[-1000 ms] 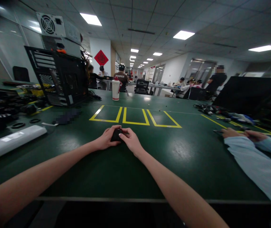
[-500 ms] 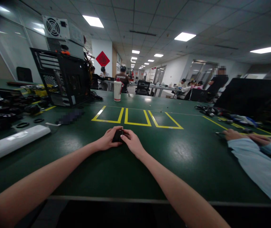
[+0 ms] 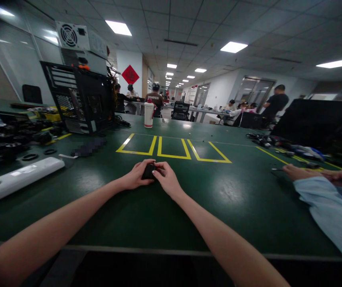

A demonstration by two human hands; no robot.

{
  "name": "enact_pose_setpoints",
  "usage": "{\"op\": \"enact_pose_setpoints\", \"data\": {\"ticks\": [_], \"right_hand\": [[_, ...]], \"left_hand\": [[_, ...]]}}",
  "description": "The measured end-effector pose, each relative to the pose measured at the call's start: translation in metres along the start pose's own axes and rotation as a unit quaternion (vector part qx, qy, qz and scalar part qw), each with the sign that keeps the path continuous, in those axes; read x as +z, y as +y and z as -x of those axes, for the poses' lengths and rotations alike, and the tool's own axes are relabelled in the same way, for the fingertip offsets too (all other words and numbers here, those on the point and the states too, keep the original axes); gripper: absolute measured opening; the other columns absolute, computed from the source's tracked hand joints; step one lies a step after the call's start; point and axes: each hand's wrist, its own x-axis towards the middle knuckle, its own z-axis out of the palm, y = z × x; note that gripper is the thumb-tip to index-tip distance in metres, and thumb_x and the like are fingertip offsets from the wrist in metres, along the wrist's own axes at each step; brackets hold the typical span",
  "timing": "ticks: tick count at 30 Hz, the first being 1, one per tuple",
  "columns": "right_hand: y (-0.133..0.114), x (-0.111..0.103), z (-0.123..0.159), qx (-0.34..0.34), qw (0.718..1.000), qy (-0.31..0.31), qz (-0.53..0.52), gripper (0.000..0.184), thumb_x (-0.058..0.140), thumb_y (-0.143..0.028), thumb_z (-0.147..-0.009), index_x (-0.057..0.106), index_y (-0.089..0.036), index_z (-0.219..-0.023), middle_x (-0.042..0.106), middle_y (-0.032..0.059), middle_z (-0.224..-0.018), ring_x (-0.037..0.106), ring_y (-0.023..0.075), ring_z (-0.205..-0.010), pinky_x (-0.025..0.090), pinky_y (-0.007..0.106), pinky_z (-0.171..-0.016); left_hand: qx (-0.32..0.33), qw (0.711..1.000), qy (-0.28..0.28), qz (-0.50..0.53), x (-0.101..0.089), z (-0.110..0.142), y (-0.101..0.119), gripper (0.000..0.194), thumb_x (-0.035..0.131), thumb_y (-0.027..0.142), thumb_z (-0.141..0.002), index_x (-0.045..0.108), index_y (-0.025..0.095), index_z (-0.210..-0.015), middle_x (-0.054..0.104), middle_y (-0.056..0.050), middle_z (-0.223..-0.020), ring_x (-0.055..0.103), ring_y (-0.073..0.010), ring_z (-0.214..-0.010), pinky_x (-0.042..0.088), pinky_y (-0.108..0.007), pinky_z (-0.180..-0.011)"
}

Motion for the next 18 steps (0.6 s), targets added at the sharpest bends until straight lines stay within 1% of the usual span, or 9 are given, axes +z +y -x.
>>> {"op": "enact_pose_setpoints", "data": {"ticks": [3,5,10,14,16,18], "right_hand": [[-0.0011,-0.0009,-0.0008,0.033,0.999,-0.003,0.008,0.030,0.055,-0.026,-0.072,0.050,-0.020,-0.100,0.054,0.0042,-0.106,0.051,0.0166,-0.101,0.036,0.036,-0.093],[-0.0034,-0.0004,-0.0001,0.044,0.999,-0.009,0.007,0.029,0.055,-0.027,-0.072,0.051,-0.020,-0.100,0.054,0.0043,-0.106,0.052,0.0170,-0.100,0.037,0.036,-0.092],[-0.0092,0.0031,0.0042,0.014,1.000,-0.023,-0.007,0.023,0.053,-0.025,-0.073,0.049,-0.021,-0.095,0.053,0.0017,-0.102,0.053,0.0144,-0.096,0.038,0.033,-0.091],[-0.0073,0.0032,0.0036,-0.001,1.000,-0.012,-0.003,0.018,0.051,-0.027,-0.074,0.051,-0.021,-0.091,0.055,0.0015,-0.097,0.054,0.0137,-0.093,0.039,0.032,-0.089],[-0.0050,0.0023,0.0016,0.002,1.000,-0.005,-0.002,0.020,0.053,-0.026,-0.073,0.051,-0.020,-0.092,0.055,0.0021,-0.098,0.053,0.0146,-0.095,0.038,0.033,-0.090],[-0.0036,0.0013,-0.0002,0.015,1.000,0.000,-0.004,0.027,0.055,-0.025,-0.072,0.051,-0.021,-0.098,0.055,0.0033,-0.103,0.052,0.0154,-0.099,0.037,0.034,-0.092]], "left_hand": [[-0.002,1.000,0.002,0.000,-0.0003,0.0003,-0.0001,0.066,0.058,0.031,-0.069,0.022,0.023,-0.124,0.039,-0.008,-0.124,0.037,-0.0233,-0.116,0.021,-0.044,-0.100],[-0.001,1.000,0.005,0.001,-0.0004,0.0004,-0.0003,0.067,0.059,0.031,-0.068,0.022,0.023,-0.123,0.039,-0.007,-0.123,0.037,-0.0234,-0.115,0.020,-0.044,-0.100],[0.002,1.000,0.007,0.007,-0.0024,0.0005,0.0016,0.066,0.059,0.030,-0.068,0.023,0.023,-0.123,0.040,-0.008,-0.122,0.039,-0.0236,-0.114,0.021,-0.044,-0.099],[-0.003,1.000,0.006,0.010,-0.0048,0.0007,0.0044,0.066,0.059,0.030,-0.068,0.024,0.024,-0.123,0.040,-0.007,-0.122,0.039,-0.0240,-0.114,0.022,-0.044,-0.099],[-0.006,1.000,0.004,0.011,-0.0053,0.0009,0.0049,0.067,0.059,0.030,-0.068,0.023,0.024,-0.123,0.040,-0.007,-0.122,0.038,-0.0241,-0.114,0.022,-0.044,-0.099],[-0.004,1.000,0.003,0.011,-0.0051,0.0011,0.0044,0.067,0.059,0.030,-0.068,0.022,0.023,-0.124,0.040,-0.008,-0.122,0.039,-0.0237,-0.114,0.022,-0.044,-0.099]]}}
